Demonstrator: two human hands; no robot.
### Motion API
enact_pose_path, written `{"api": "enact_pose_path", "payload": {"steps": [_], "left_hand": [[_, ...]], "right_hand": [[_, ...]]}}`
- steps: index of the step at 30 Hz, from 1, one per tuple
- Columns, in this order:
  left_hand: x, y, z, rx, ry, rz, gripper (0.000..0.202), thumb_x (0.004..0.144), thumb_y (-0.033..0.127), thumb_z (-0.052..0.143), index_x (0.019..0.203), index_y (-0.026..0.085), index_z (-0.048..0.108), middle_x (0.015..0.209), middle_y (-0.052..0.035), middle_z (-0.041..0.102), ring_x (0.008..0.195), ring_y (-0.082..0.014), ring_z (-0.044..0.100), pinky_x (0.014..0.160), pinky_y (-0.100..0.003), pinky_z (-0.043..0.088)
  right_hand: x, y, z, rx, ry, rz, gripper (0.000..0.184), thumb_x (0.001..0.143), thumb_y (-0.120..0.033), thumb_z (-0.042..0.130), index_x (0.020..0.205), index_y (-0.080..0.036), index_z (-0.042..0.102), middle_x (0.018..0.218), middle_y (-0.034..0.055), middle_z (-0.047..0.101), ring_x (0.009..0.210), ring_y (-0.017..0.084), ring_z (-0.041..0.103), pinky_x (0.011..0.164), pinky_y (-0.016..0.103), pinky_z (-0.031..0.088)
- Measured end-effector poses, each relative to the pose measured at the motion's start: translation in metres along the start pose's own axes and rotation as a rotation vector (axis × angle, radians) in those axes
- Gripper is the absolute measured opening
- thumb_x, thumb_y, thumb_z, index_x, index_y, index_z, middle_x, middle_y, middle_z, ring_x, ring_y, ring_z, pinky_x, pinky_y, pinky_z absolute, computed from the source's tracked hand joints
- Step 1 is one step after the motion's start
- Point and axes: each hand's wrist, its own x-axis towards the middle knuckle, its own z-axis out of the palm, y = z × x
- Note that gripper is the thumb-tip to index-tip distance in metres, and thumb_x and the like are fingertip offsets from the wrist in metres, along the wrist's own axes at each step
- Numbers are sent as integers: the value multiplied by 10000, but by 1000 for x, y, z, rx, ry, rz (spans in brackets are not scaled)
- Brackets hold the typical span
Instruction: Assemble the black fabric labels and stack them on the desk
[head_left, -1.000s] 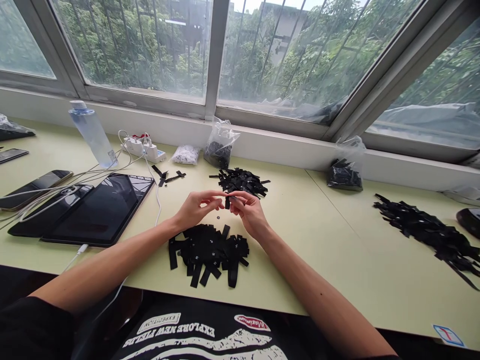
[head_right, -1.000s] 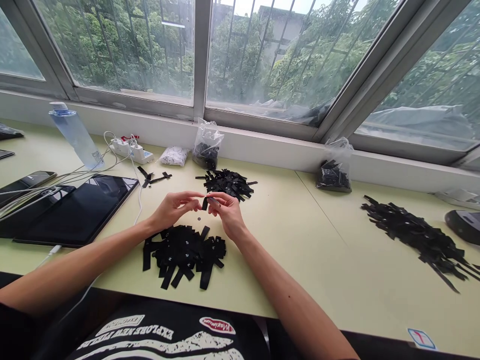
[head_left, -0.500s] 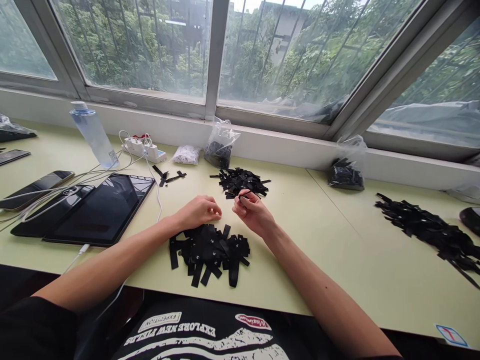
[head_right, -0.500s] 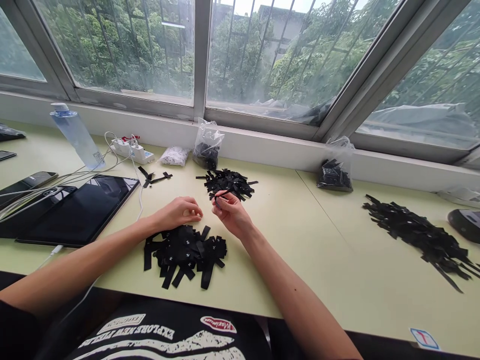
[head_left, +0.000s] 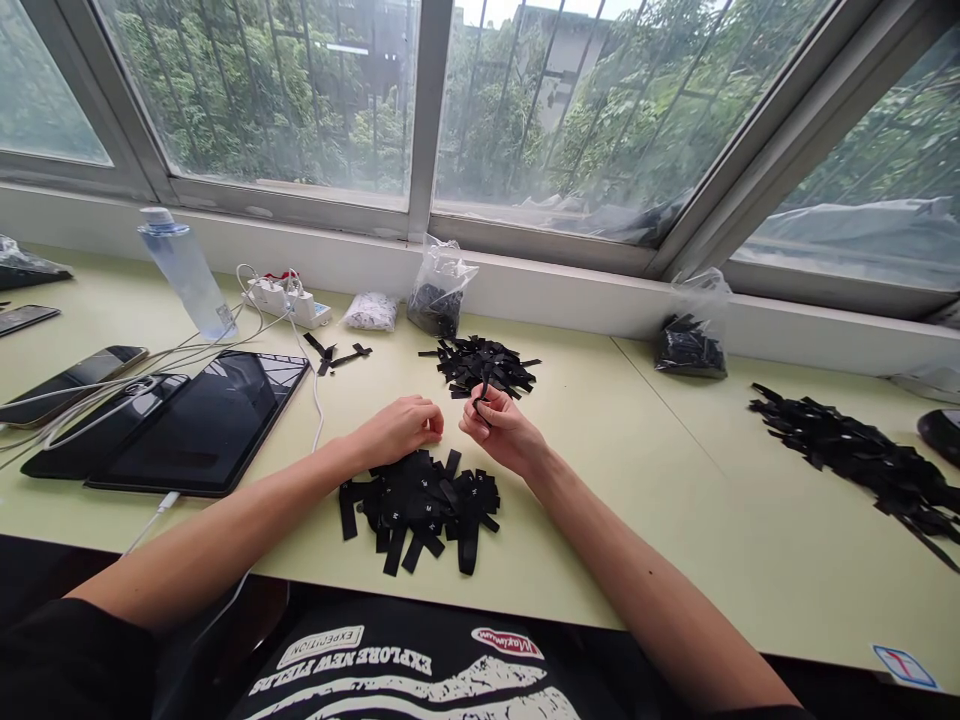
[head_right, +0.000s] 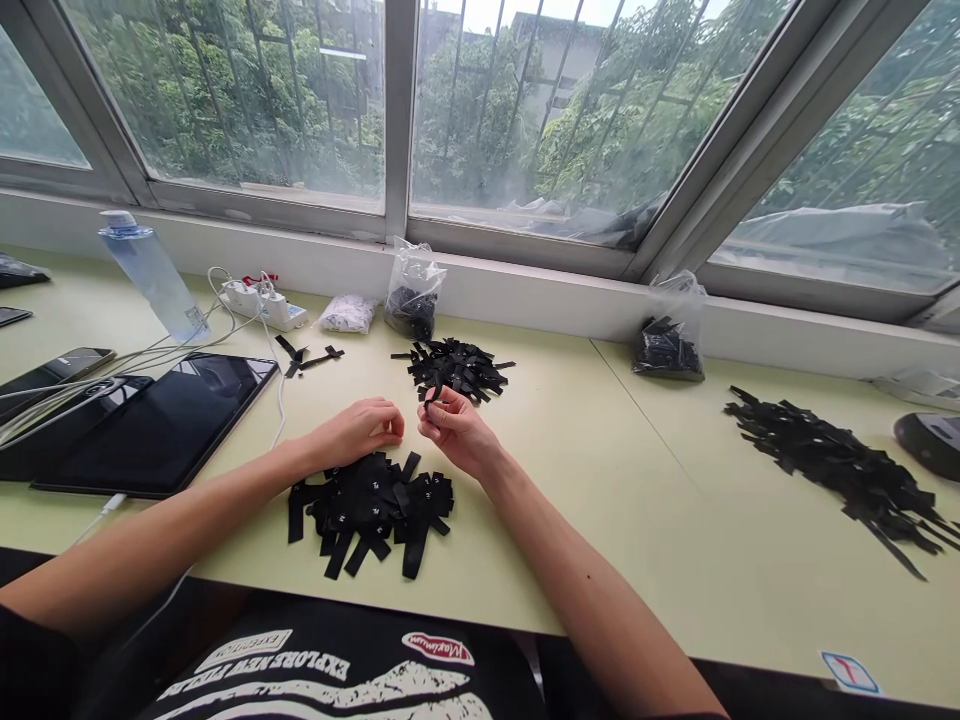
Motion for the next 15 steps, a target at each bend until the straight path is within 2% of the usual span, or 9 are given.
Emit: {"api": "enact_pose_path", "payload": {"steps": [6,10,15], "left_hand": [[-2,-2,0,-59,59,0,115,892,187,640,964,183,729,860,-58,699,837,-197,639,783,-315,486],[-2,-3,-2,-329,169,-70,123,889,255,667,912,180,762,931,-59,741,871,-188,674,845,-317,518],[0,3,-6,-654,235,-154,221,870,358,698,926,157,769,948,-71,757,913,-198,688,931,-347,532]], "right_hand": [[0,-1,1,75,-20,23,359,723,-418,840,873,-243,564,695,-33,570,517,96,382,600,297,372],[0,0,1,125,-75,31,298,750,-349,840,875,-225,599,725,-18,616,544,89,415,591,273,345],[0,2,5,36,-67,15,269,758,-337,840,870,-208,632,769,18,666,616,115,492,577,262,348]]}}
